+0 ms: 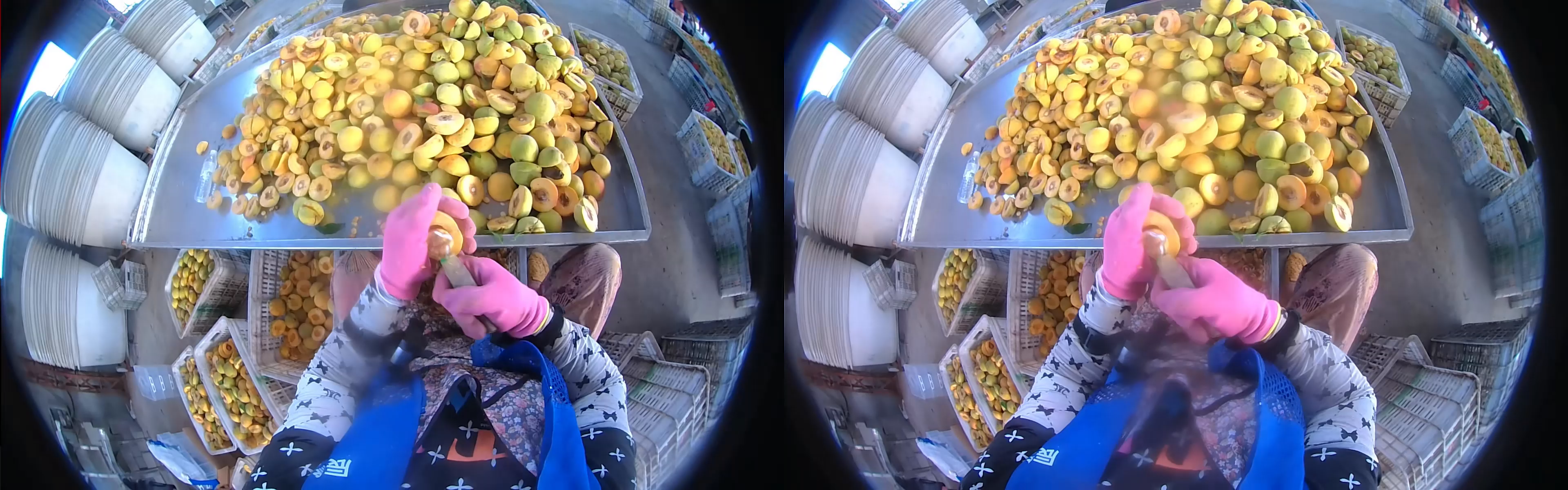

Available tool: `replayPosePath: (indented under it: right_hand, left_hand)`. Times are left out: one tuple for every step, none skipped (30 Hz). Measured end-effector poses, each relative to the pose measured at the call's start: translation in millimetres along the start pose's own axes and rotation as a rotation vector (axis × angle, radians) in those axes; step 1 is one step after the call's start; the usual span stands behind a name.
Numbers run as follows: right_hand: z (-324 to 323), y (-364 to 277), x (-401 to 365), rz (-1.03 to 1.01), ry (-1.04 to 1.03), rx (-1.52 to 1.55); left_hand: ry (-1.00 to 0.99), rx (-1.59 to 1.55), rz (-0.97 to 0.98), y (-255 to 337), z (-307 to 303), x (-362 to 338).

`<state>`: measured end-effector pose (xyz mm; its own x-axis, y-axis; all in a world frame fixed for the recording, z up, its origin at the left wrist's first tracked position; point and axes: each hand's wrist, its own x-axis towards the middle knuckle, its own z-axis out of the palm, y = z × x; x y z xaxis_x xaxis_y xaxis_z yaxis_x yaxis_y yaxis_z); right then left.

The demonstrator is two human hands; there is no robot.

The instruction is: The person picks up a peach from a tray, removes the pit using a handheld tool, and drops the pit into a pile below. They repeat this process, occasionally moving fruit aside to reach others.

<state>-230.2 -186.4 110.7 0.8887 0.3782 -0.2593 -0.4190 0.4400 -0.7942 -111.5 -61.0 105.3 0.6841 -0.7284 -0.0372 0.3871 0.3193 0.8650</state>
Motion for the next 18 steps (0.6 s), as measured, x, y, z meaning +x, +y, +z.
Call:
replayPosePath:
  right_hand:
    - [-2.5, 0.3, -2.5, 0.020, -0.045, -0.007]
    - [-6.6, -0.7, -7.0, 0.044, -0.093, -0.017]
    - [-11.2, -0.8, -11.3, 0.066, -0.139, -0.025]
    - [-15.9, 2.5, -15.7, 0.105, -0.103, -0.191]
    - [-16.6, 4.4, -20.6, 0.163, -0.099, -0.291]
    - [-24.3, 9.0, -22.1, 0.208, -0.083, -0.556]
    - [-34.6, 18.5, -23.1, 0.251, -0.070, -0.815]
    - [-46.5, 36.3, -25.2, 0.227, 0.015, -1.081]
    - [-59.7, 57.5, -26.8, 0.195, 0.105, -1.347]
    - [-64.4, 66.6, -26.1, 0.158, 0.195, -1.614]
    - [-69.6, 71.8, -24.4, 0.104, 0.204, -1.565]
    - [-71.8, 71.8, -22.1, 0.051, 0.213, -1.520]
    - [-69.6, 66.8, -20.2, 0.002, 0.225, -1.473]
    - [-64.3, 60.1, -19.7, 0.010, 0.202, -1.472]
    - [-59.8, 58.4, -19.7, 0.006, 0.225, -1.457]
    - [-56.4, 57.0, -21.6, 0.003, 0.256, -1.444]
    - [-55.0, 56.5, -25.7, 0.001, 0.284, -1.431]
    - [-56.7, 60.8, -29.8, -0.023, 0.319, -1.424]
  left_hand:
    - [-0.096, -0.052, 0.031, 3.4, -2.3, -0.6]
    - [-0.033, 0.057, -0.081, 10.5, -4.3, -4.0]
    - [-0.046, 0.140, -0.101, 15.3, -15.1, -11.8]
    - [-0.067, 0.227, -0.125, 20.6, -29.9, -23.0]
    - [-0.088, 0.315, -0.148, 28.7, -45.7, -35.4]
    - [-0.017, 0.610, -0.140, 41.6, -64.2, -55.7]
    - [0.058, 0.905, -0.140, 56.7, -85.2, -80.4]
    - [0.093, 1.147, -0.104, 69.3, -118.7, -101.3]
    - [0.125, 1.390, -0.063, 74.8, -142.3, -112.7]
    - [0.243, 1.367, -0.115, 76.6, -139.5, -113.0]
    - [0.361, 1.342, -0.162, 80.1, -133.7, -108.2]
    - [0.482, 1.311, -0.205, 80.7, -129.0, -101.3]
    - [0.362, 1.345, 0.024, 65.4, -137.9, -85.4]
    - [0.227, 1.363, 0.259, 46.3, -142.7, -62.8]
    - [0.258, 1.155, 0.119, 33.2, -123.6, -40.3]
    - [0.276, 0.943, -0.016, 18.1, -101.5, -15.6]
    - [0.193, 1.182, 0.148, -2.2, -92.0, 10.9]
    - [0.112, 1.413, 0.319, -23.4, -87.6, 33.6]
